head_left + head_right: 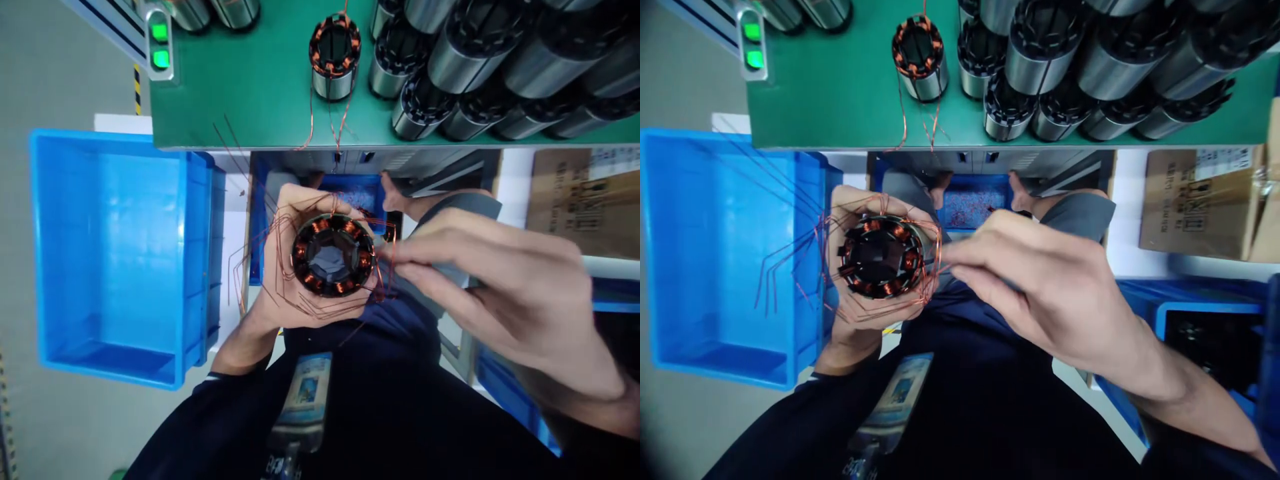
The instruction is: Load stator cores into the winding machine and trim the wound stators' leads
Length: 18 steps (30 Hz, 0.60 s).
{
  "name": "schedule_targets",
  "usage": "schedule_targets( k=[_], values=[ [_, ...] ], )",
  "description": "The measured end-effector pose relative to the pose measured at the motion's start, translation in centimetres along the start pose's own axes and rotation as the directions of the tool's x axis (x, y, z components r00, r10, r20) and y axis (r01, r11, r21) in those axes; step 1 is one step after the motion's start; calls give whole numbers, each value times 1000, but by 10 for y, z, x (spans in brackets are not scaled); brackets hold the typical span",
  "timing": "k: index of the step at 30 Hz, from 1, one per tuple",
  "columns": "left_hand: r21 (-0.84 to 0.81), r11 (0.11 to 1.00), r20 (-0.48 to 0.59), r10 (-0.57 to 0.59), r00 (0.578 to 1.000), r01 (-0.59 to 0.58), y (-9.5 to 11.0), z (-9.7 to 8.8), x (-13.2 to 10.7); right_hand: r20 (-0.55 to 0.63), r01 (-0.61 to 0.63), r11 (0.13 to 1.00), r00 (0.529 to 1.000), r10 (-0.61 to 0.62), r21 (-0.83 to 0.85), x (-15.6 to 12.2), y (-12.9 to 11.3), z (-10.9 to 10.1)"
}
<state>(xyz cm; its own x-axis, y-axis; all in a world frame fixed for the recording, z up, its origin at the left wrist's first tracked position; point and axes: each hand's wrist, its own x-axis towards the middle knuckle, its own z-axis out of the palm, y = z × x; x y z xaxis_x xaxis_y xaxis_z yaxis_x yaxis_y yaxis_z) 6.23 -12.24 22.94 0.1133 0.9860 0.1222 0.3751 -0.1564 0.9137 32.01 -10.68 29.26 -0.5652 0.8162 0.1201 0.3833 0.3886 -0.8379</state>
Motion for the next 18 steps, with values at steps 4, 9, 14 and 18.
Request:
schedule_targets(
  k=[4, 9, 14, 18],
  values=[
    [-122, 991, 19, -51, 999, 53, 19, -4, -13, 18, 52, 985, 999, -49, -164, -26, 6, -2],
    [-326, 934, 134, -106, 985, 145, 12, 4, -18, -113, -54, 993, 991, 66, 105, -36, 33, 13],
    [-441, 887, 161, -69, 985, 134, 3, 19, -16, -101, -160, 818, 961, 256, 552, -29, 34, 46],
    [-455, 885, 125, 169, 978, -95, -6, 17, -8, -109, -160, 671, 934, 341, 724, -23, 33, 62]
  ],
)
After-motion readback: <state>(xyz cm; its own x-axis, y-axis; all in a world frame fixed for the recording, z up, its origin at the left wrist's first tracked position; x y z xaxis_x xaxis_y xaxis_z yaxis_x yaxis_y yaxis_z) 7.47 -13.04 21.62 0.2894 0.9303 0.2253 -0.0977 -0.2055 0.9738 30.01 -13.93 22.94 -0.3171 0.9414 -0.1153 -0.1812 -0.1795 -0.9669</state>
